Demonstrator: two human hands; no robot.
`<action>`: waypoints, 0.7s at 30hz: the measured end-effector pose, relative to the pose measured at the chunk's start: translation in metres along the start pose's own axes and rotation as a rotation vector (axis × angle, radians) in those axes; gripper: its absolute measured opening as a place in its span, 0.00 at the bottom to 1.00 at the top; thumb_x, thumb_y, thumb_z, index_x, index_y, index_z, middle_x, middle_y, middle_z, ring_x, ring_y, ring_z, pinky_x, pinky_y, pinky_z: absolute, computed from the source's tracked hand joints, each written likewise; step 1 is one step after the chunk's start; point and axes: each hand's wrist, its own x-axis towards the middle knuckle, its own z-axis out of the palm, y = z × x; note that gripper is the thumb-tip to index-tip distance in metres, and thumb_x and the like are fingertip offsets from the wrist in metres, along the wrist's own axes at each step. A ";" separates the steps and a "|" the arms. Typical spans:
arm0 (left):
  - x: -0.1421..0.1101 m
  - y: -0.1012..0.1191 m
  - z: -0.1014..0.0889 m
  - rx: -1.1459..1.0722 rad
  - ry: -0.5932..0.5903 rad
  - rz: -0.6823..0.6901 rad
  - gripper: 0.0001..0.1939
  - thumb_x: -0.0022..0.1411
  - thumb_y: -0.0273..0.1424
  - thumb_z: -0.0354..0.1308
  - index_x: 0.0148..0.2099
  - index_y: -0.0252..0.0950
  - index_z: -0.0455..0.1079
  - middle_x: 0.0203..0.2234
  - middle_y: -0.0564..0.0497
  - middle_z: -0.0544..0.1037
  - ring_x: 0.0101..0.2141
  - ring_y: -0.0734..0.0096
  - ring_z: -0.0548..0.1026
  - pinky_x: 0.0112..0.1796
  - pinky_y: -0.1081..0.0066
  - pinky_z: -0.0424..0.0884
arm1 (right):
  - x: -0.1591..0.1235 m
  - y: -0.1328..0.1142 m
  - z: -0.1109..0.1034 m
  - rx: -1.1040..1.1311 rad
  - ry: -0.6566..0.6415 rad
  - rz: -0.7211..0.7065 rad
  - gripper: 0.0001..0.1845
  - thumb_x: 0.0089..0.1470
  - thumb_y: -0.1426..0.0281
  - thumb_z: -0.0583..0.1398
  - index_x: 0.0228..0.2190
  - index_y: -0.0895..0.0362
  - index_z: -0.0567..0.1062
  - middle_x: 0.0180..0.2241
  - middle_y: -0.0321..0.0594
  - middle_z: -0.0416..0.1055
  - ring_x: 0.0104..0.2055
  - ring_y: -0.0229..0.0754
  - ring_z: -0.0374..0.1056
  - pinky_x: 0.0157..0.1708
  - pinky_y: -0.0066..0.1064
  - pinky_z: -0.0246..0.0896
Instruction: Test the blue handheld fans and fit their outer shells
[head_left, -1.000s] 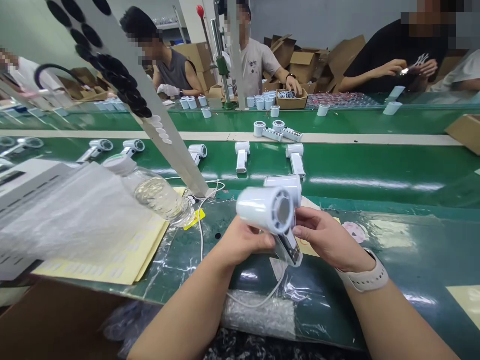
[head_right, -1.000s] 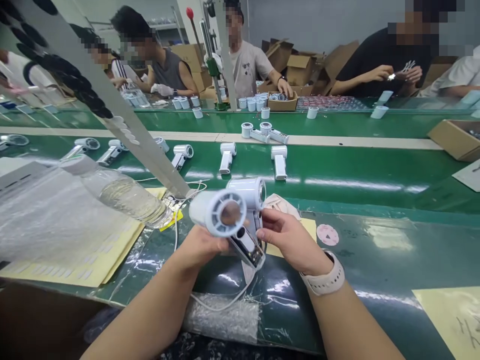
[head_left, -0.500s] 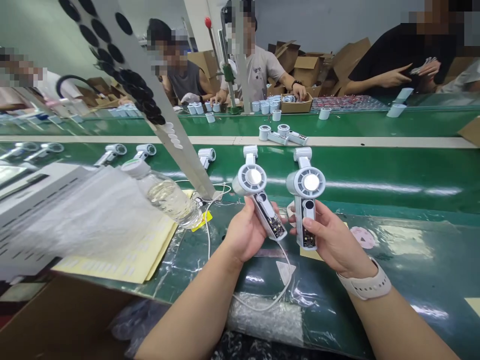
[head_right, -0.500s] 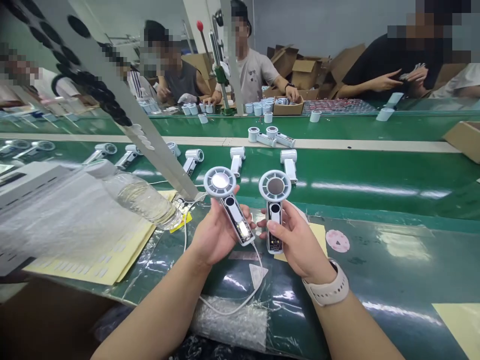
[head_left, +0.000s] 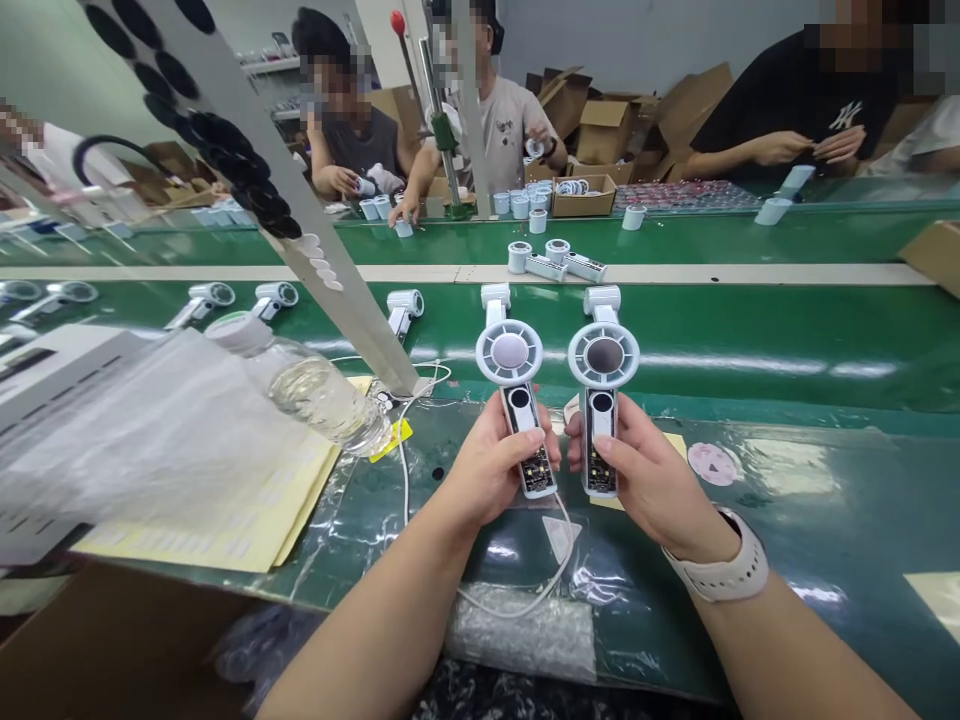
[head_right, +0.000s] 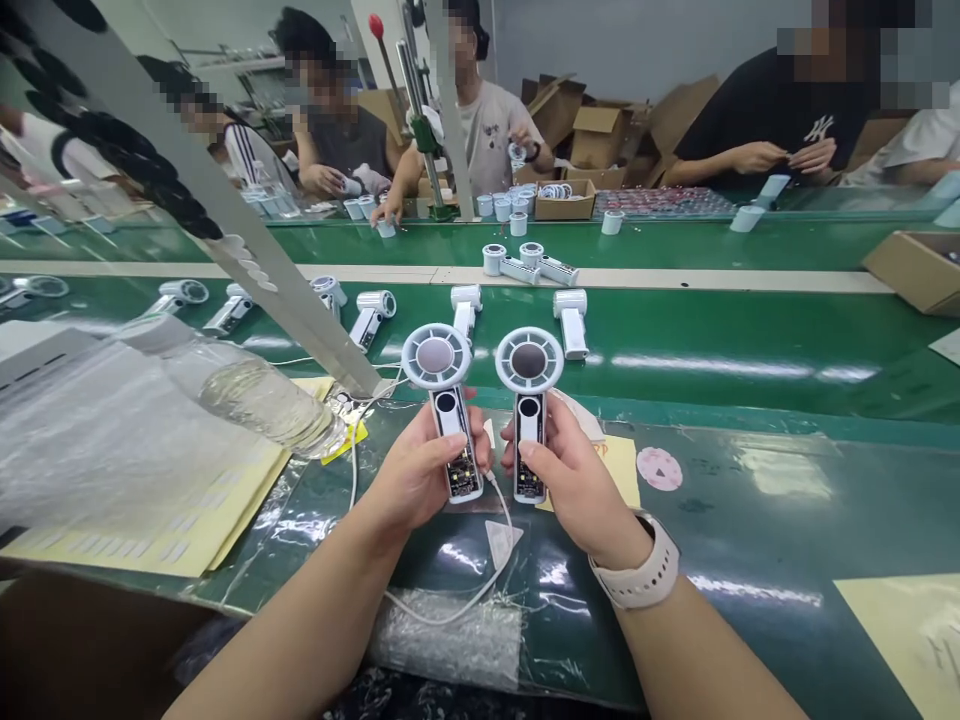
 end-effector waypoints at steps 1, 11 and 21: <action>0.000 0.000 0.000 0.013 0.011 -0.003 0.23 0.51 0.32 0.70 0.46 0.37 0.63 0.31 0.56 0.73 0.27 0.75 0.74 0.29 0.72 0.71 | 0.000 -0.001 -0.001 -0.015 0.009 0.000 0.16 0.56 0.63 0.64 0.45 0.50 0.70 0.38 0.38 0.71 0.34 0.41 0.68 0.35 0.36 0.69; 0.000 -0.001 0.000 -0.060 0.021 -0.013 0.26 0.50 0.35 0.68 0.50 0.40 0.63 0.32 0.55 0.72 0.30 0.69 0.74 0.30 0.66 0.73 | -0.001 -0.004 0.007 0.070 -0.028 0.055 0.17 0.53 0.63 0.65 0.45 0.49 0.71 0.41 0.39 0.71 0.38 0.44 0.69 0.39 0.40 0.71; 0.000 0.000 0.001 -0.007 0.027 0.008 0.24 0.52 0.30 0.65 0.50 0.40 0.62 0.32 0.56 0.71 0.28 0.71 0.74 0.30 0.66 0.72 | -0.002 -0.001 0.006 0.077 -0.046 0.017 0.15 0.56 0.68 0.63 0.46 0.50 0.71 0.40 0.38 0.71 0.36 0.41 0.69 0.35 0.36 0.70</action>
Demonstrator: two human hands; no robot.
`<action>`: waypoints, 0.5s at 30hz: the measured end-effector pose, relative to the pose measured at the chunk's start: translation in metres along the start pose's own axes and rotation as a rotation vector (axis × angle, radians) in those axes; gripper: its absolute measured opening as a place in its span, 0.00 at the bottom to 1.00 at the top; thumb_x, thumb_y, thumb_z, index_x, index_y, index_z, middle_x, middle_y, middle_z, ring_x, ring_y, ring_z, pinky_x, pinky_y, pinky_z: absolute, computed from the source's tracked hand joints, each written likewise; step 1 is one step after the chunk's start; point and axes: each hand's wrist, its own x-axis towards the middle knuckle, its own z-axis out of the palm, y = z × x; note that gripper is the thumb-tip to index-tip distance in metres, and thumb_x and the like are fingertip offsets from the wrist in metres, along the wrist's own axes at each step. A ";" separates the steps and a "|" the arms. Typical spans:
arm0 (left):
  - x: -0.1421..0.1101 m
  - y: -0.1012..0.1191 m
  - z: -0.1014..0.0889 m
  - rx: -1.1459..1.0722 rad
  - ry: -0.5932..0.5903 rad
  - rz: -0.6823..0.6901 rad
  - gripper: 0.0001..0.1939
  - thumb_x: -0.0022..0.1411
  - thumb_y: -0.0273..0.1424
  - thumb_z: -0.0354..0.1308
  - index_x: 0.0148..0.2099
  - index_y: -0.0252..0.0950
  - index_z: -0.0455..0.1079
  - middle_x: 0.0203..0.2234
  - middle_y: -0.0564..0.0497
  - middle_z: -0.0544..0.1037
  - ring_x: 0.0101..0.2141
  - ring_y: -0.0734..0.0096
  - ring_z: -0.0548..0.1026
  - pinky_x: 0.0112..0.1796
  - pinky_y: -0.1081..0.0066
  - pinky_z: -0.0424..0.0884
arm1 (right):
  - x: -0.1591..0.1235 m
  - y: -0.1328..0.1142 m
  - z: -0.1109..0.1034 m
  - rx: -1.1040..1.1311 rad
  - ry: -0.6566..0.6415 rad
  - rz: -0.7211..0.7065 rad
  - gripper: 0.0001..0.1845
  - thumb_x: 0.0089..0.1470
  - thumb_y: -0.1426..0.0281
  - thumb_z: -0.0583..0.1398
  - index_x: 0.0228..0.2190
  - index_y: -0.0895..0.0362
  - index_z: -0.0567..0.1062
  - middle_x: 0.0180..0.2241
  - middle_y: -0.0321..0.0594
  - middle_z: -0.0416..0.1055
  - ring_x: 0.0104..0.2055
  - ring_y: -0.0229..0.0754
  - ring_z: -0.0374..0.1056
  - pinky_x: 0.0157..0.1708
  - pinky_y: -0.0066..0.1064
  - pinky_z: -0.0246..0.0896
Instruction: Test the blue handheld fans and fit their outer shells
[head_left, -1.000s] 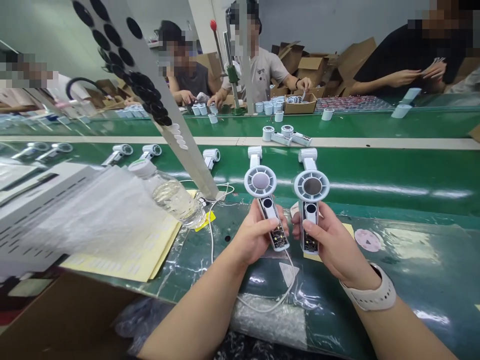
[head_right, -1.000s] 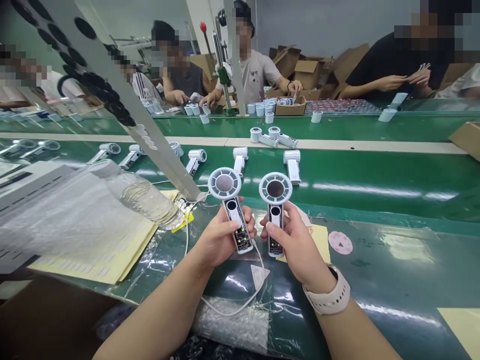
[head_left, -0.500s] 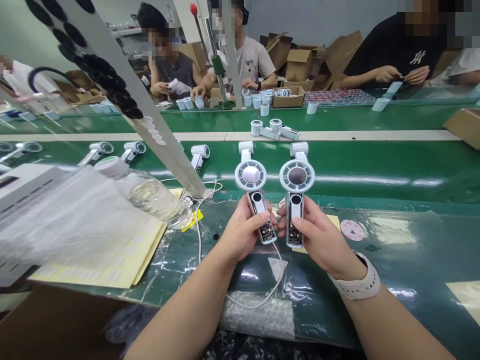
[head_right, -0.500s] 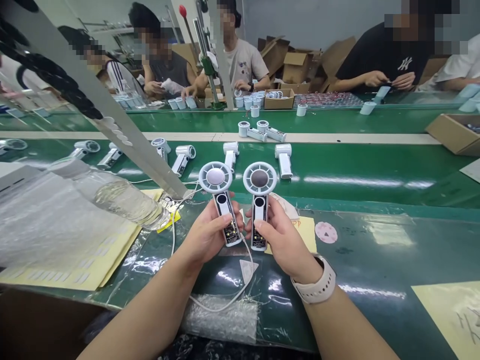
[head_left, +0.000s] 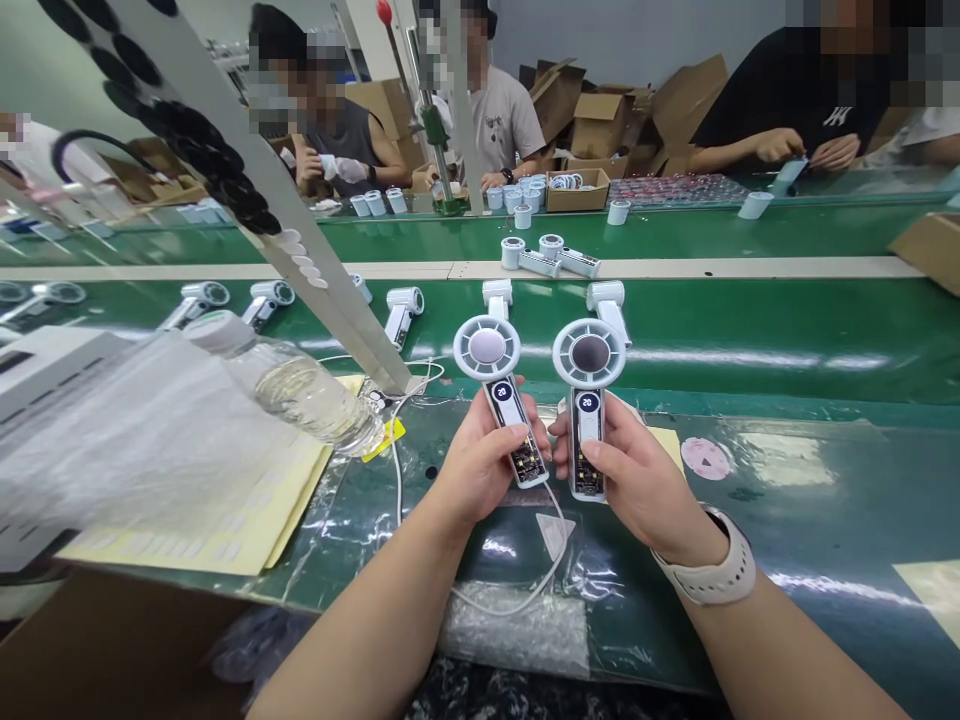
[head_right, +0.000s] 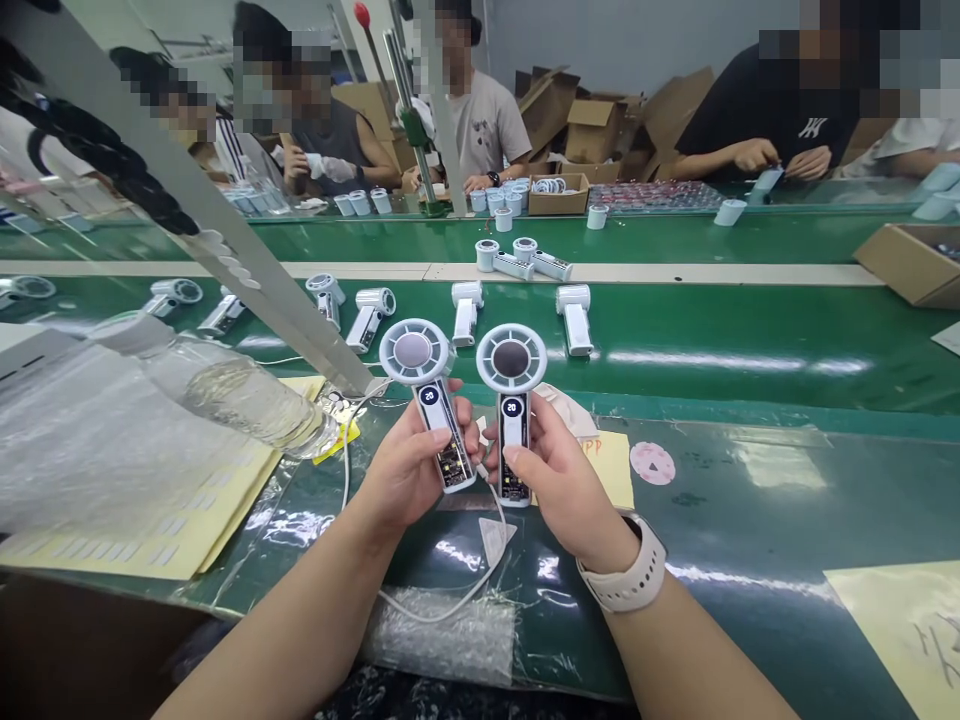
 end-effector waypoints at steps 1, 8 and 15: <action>0.000 0.000 0.000 0.013 0.016 0.005 0.23 0.51 0.29 0.65 0.49 0.40 0.62 0.31 0.56 0.72 0.28 0.72 0.73 0.30 0.67 0.72 | 0.000 -0.001 0.000 -0.010 0.003 0.000 0.15 0.56 0.68 0.64 0.46 0.50 0.71 0.39 0.38 0.71 0.35 0.40 0.69 0.35 0.35 0.70; 0.003 -0.002 -0.001 0.044 0.143 0.013 0.21 0.51 0.32 0.64 0.46 0.38 0.62 0.28 0.57 0.71 0.25 0.74 0.72 0.26 0.70 0.69 | 0.002 0.001 -0.002 -0.018 0.143 0.049 0.14 0.55 0.61 0.63 0.42 0.51 0.71 0.37 0.38 0.72 0.31 0.40 0.68 0.29 0.34 0.69; 0.001 0.000 0.000 0.059 0.072 0.043 0.21 0.53 0.35 0.65 0.47 0.39 0.62 0.30 0.57 0.71 0.26 0.73 0.72 0.28 0.68 0.71 | -0.001 0.001 -0.001 -0.038 0.095 0.030 0.14 0.56 0.57 0.62 0.40 0.51 0.71 0.36 0.38 0.71 0.30 0.39 0.68 0.27 0.33 0.68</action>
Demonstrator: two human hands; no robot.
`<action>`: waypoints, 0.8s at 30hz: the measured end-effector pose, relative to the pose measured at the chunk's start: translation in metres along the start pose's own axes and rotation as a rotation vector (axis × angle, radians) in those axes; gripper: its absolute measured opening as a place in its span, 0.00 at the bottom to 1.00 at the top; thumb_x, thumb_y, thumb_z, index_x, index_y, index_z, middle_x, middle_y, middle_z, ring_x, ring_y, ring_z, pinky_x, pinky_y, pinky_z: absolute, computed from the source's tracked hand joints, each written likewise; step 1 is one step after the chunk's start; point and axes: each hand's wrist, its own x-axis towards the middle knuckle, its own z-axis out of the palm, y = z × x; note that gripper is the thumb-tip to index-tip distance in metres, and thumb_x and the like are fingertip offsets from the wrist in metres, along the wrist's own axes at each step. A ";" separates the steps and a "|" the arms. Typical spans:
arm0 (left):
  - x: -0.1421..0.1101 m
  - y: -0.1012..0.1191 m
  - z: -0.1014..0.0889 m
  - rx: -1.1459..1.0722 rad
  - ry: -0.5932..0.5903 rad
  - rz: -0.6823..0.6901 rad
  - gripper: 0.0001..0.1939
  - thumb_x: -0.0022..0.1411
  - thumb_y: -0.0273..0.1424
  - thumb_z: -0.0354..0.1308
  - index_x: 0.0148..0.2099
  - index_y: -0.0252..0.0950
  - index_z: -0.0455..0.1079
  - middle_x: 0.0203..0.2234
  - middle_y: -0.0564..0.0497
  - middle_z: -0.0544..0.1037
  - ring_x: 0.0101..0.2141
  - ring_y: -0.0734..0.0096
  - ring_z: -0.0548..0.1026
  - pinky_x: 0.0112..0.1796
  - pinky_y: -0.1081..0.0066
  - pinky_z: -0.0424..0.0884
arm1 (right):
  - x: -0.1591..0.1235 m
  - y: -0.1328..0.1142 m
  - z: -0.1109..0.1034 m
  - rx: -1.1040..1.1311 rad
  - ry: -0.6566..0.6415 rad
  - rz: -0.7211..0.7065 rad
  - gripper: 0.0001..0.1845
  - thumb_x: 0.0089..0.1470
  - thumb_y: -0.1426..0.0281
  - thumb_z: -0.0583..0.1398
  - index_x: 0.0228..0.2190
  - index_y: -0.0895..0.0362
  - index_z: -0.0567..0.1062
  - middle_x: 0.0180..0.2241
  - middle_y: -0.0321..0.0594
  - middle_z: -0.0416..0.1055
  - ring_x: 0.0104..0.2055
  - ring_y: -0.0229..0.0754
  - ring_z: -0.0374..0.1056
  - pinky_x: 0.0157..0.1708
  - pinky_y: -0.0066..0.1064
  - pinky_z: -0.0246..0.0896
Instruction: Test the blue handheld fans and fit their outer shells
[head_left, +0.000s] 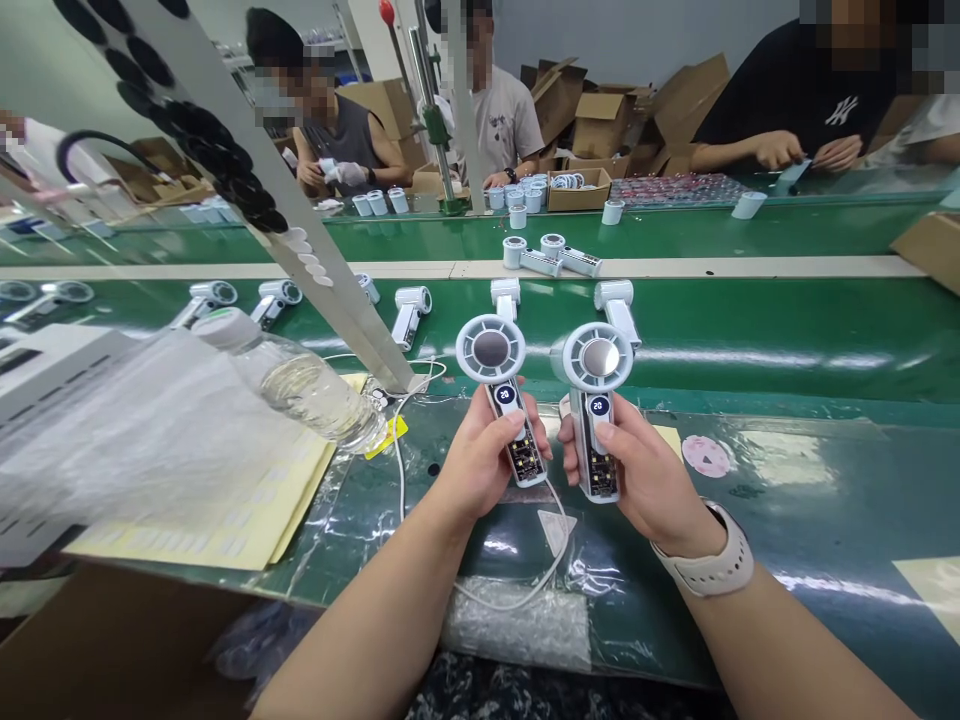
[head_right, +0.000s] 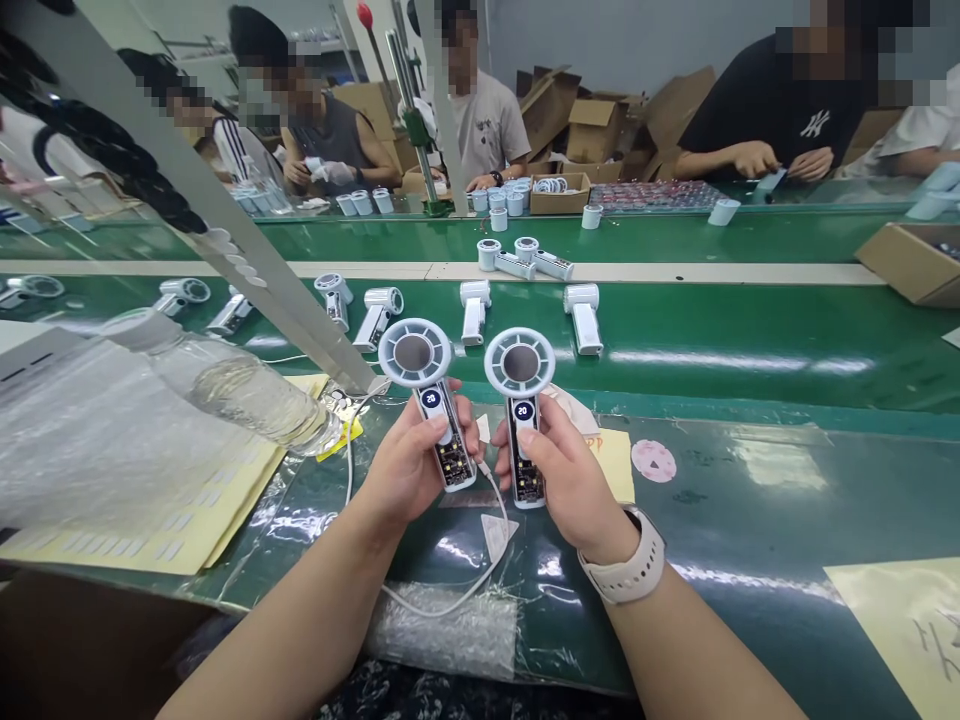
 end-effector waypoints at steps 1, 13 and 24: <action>0.000 0.000 0.000 0.014 -0.011 0.002 0.20 0.53 0.35 0.65 0.46 0.39 0.62 0.30 0.57 0.71 0.25 0.73 0.72 0.28 0.68 0.71 | 0.000 0.000 0.000 -0.006 0.002 -0.010 0.14 0.56 0.57 0.62 0.40 0.51 0.71 0.36 0.38 0.71 0.29 0.39 0.67 0.26 0.33 0.68; 0.000 -0.001 0.004 0.047 0.024 -0.060 0.21 0.52 0.34 0.66 0.46 0.38 0.63 0.30 0.56 0.72 0.25 0.73 0.72 0.28 0.69 0.70 | 0.011 0.002 -0.002 0.032 0.195 0.115 0.13 0.53 0.58 0.63 0.34 0.53 0.70 0.33 0.38 0.72 0.29 0.41 0.67 0.27 0.36 0.66; 0.002 -0.002 0.004 0.065 0.078 -0.046 0.19 0.52 0.34 0.64 0.44 0.39 0.63 0.28 0.55 0.73 0.24 0.70 0.72 0.26 0.66 0.70 | 0.010 0.000 0.002 0.040 0.146 0.077 0.14 0.52 0.57 0.63 0.34 0.52 0.70 0.34 0.38 0.70 0.29 0.41 0.65 0.26 0.36 0.63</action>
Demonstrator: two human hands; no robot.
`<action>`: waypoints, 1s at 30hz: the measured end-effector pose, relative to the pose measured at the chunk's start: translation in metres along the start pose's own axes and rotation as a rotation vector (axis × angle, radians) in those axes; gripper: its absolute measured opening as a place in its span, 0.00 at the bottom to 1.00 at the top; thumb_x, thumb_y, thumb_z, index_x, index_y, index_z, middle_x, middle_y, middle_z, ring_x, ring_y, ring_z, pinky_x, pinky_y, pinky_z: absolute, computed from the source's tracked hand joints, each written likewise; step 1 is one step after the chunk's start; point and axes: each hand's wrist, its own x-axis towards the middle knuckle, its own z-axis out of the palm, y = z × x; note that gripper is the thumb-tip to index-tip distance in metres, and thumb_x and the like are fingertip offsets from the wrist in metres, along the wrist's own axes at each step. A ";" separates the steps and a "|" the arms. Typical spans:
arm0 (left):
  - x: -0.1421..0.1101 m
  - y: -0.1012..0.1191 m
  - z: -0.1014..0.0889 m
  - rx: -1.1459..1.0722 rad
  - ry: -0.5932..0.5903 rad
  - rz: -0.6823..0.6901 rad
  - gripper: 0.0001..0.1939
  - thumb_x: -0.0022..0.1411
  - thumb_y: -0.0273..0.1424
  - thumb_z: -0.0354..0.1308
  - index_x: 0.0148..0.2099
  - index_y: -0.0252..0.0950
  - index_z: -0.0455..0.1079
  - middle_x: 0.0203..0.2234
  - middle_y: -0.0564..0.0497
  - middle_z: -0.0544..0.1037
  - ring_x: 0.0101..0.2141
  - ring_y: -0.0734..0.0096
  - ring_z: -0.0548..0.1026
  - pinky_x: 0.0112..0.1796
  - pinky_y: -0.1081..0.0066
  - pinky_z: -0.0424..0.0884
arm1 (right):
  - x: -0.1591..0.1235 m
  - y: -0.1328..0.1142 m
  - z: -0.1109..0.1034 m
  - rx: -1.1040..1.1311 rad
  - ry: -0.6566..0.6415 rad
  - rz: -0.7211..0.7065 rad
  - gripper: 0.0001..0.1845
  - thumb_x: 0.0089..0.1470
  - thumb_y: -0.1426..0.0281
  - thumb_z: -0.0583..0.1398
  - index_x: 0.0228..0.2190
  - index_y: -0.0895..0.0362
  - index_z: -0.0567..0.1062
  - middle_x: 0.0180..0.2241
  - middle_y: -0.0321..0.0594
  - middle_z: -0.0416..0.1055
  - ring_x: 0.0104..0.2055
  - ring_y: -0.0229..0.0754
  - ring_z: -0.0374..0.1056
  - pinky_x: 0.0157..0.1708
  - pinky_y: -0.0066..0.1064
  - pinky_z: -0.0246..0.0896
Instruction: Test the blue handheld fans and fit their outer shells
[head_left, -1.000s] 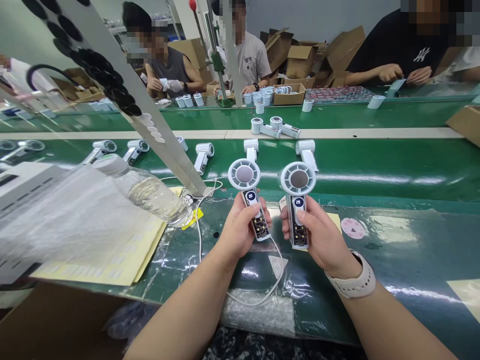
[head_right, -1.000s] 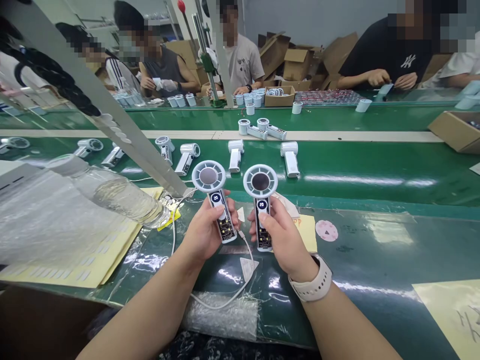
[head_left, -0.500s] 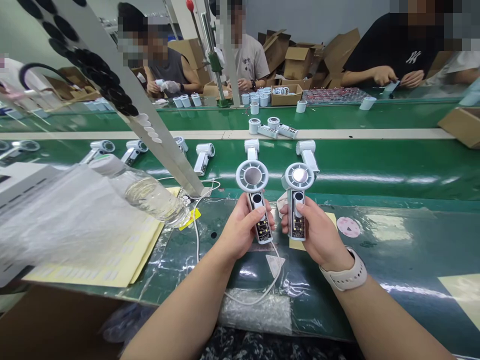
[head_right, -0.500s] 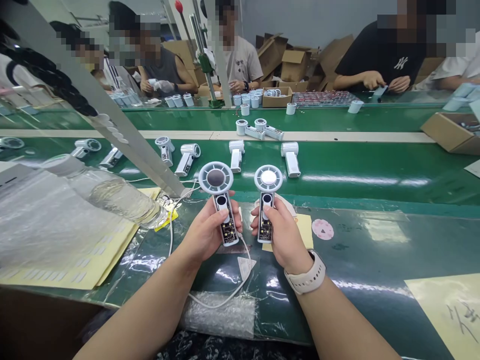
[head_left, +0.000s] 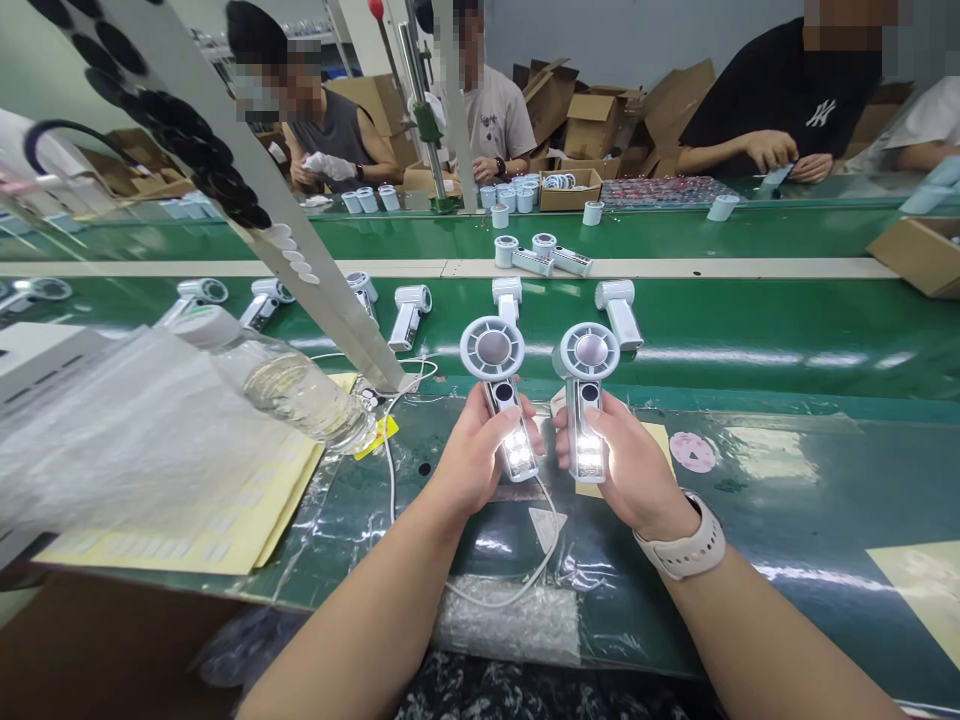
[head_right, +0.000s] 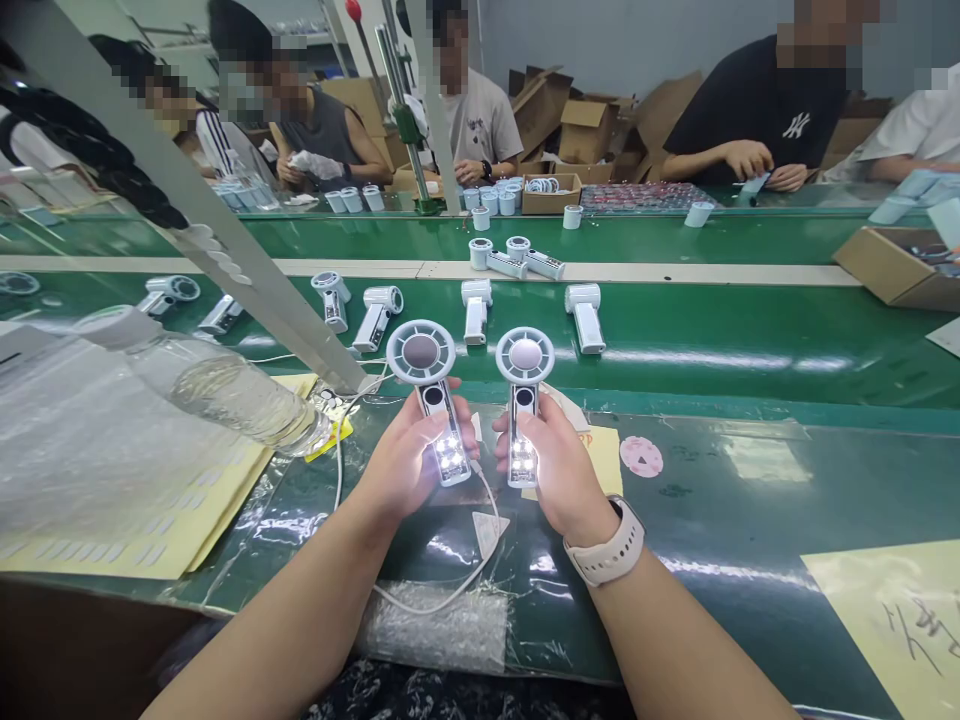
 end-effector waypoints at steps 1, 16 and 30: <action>0.000 0.000 0.000 0.005 -0.008 -0.002 0.19 0.52 0.34 0.64 0.44 0.38 0.63 0.28 0.55 0.73 0.23 0.70 0.72 0.26 0.66 0.70 | 0.000 -0.001 0.000 -0.005 0.000 -0.003 0.14 0.52 0.57 0.63 0.34 0.53 0.70 0.33 0.38 0.70 0.28 0.41 0.65 0.25 0.35 0.63; 0.001 -0.004 -0.006 0.102 0.044 -0.003 0.22 0.58 0.48 0.59 0.43 0.41 0.56 0.31 0.50 0.78 0.23 0.64 0.78 0.21 0.68 0.71 | -0.002 -0.001 -0.001 0.259 -0.114 0.069 0.21 0.58 0.50 0.60 0.34 0.56 0.75 0.29 0.39 0.76 0.25 0.39 0.70 0.24 0.31 0.71; -0.004 0.002 -0.005 -0.036 -0.075 0.018 0.23 0.56 0.43 0.65 0.47 0.42 0.58 0.35 0.50 0.79 0.32 0.61 0.81 0.28 0.68 0.75 | -0.005 -0.003 -0.004 0.181 -0.131 -0.031 0.17 0.61 0.56 0.57 0.43 0.51 0.79 0.46 0.42 0.80 0.47 0.53 0.75 0.51 0.50 0.70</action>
